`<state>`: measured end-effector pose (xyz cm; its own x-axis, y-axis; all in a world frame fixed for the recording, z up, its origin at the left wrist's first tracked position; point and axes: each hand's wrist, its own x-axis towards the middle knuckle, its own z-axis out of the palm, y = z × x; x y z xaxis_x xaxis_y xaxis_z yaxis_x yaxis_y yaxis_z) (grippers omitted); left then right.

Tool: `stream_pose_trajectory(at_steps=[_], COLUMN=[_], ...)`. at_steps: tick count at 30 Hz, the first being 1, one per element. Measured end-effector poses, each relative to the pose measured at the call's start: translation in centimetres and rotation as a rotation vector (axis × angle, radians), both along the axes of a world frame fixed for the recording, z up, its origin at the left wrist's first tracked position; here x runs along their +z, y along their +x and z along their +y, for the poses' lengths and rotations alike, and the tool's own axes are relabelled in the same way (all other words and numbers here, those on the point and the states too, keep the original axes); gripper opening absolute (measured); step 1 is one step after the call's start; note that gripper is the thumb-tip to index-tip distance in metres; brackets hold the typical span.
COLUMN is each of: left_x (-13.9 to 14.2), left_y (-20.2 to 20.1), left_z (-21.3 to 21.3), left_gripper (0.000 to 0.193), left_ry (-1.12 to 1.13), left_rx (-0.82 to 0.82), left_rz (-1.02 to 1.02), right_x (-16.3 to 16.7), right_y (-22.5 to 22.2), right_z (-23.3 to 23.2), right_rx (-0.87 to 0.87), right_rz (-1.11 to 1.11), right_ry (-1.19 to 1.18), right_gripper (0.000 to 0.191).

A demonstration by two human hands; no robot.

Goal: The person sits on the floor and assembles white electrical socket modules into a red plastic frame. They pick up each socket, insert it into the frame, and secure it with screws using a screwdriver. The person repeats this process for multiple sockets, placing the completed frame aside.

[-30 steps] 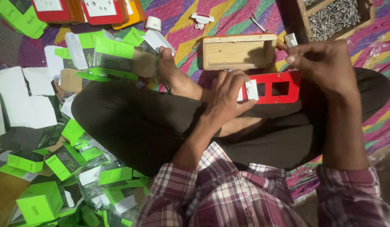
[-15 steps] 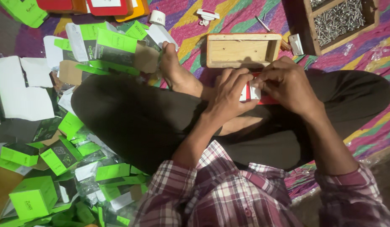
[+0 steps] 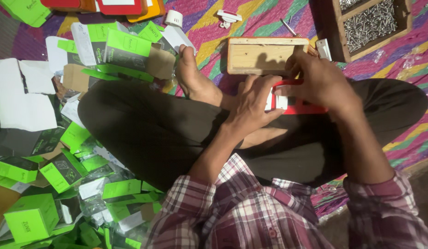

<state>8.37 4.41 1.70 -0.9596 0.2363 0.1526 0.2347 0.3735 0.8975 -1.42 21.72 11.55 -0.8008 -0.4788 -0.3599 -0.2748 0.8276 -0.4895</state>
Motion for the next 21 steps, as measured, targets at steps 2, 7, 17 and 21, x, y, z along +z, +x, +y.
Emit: stream_pose_trajectory(at_steps=[2,7,17,21], left_x=[-0.1,0.2,1.5,0.4], left_y=[0.1,0.0,-0.9,-1.1], left_z=[0.0,-0.3,-0.1,-0.1], left_gripper=[0.08,0.081,0.085,0.075], left_ry=[-0.028,-0.003,-0.112,0.195], left_rx=[0.001,-0.076,0.077,0.238], left_rz=[0.042,0.093,0.233,0.194], right_x=[-0.7,-2.8,-1.4,-5.2], right_y=[-1.4,-2.5,-8.2,-13.3], right_z=[0.7,2.0,7.8,10.4], right_rx=[-0.155,-0.154,-0.289,-0.303], right_rz=[-0.413,-0.574,-0.431,0.29], right_ry=[0.037,-0.11,-0.378,-0.134], right_gripper=[0.036,0.033,0.03,0.021])
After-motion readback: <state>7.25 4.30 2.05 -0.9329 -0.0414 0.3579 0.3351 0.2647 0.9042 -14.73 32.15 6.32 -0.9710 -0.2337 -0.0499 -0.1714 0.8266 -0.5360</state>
